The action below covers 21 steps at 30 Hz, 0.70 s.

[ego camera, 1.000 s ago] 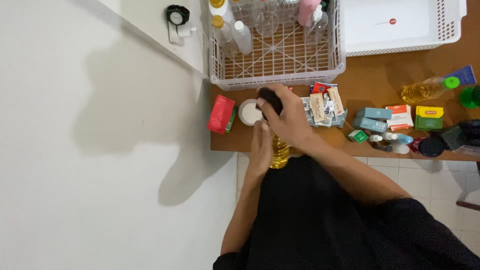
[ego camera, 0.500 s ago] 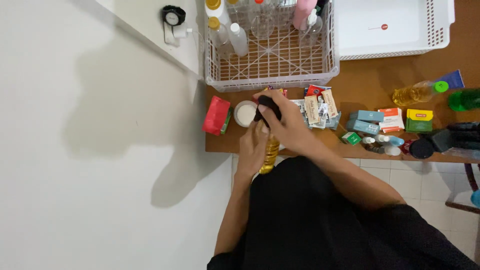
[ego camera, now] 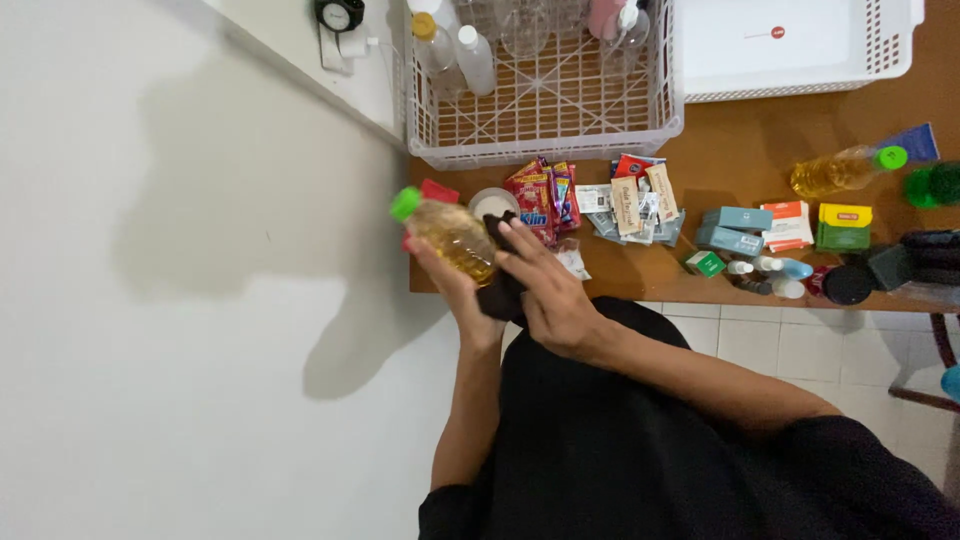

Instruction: The person wipes various laundry-related items with a black cloth and places them into a white plastic basket. They handle bottles of liquid detergent, a green pump bottle, a red and green packet, a white tub, and small blue boxes, cleaning each before stacking them in the basket.

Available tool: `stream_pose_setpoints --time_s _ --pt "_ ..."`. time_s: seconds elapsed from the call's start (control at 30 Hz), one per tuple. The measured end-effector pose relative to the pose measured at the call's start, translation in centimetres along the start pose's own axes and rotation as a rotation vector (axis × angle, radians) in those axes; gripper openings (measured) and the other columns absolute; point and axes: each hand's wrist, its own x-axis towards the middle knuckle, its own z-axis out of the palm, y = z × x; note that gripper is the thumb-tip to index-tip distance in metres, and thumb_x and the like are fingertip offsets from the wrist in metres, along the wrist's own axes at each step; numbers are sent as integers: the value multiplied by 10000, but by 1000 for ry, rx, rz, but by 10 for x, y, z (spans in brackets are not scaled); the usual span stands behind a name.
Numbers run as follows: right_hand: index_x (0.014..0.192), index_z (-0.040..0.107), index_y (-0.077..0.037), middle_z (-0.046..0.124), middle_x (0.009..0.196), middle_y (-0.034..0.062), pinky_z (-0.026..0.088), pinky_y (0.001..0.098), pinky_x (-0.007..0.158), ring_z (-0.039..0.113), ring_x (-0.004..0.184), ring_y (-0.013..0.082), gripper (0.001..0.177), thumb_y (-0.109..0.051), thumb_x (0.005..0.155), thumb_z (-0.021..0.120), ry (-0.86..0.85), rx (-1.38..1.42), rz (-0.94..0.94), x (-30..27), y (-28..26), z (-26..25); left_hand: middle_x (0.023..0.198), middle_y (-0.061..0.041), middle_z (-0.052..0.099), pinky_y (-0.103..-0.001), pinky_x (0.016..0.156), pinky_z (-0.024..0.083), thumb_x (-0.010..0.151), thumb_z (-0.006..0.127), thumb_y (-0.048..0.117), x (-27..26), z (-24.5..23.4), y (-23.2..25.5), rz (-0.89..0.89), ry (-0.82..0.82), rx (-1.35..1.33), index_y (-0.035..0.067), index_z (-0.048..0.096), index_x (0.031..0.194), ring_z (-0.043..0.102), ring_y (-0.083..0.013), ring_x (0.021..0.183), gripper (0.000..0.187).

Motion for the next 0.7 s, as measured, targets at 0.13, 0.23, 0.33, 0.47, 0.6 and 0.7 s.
stream_pose_setpoints --time_s 0.13,0.23,0.33,0.47,0.6,0.7 --pt "1439 520 -10 624 1326 136 496 423 1079 598 1224 212 336 -124 1134 435 155 654 801 -34 36 34 1098 -158 600 -452 911 584 1014 208 796 8 -2 -43 -9 143 -456 8 441 1311 642 -296 1025 874" --pt "1360 540 -10 626 1261 134 538 406 968 625 1117 218 364 -246 1089 479 320 1469 1161 -42 35 34 1153 -170 615 -410 944 585 960 222 827 6 6 -48 221 224 -260 21 433 1353 656 -273 1068 922" --pt "1356 626 65 665 1177 200 493 431 817 611 975 243 307 -89 1101 555 161 899 1150 -49 34 21 1146 -187 587 -447 883 599 991 339 788 12 0 -49 529 253 17 41 378 1400 646 -300 1023 853" --pt "1475 505 37 561 1431 230 456 438 1096 550 1307 309 486 66 994 572 102 374 553 -14 7 -11 1218 -179 586 -477 935 603 977 272 738 12 -13 -54 170 296 -148 40 343 1424 658 -311 1092 832" --pt "1593 275 32 257 1665 298 338 465 1255 290 1565 452 771 91 908 623 -1 84 200 30 -3 -19 1390 -223 608 -470 1051 572 1117 222 695 1 8 -28 78 -60 185 -15 491 1469 643 -309 1264 837" --pt "1629 225 24 201 1705 266 329 452 1284 285 1574 439 836 74 914 655 -46 21 169 45 8 -17 1642 -110 380 -396 1247 356 1046 226 682 -2 21 -9 -189 -207 -139 107 300 1603 405 -210 1508 804"
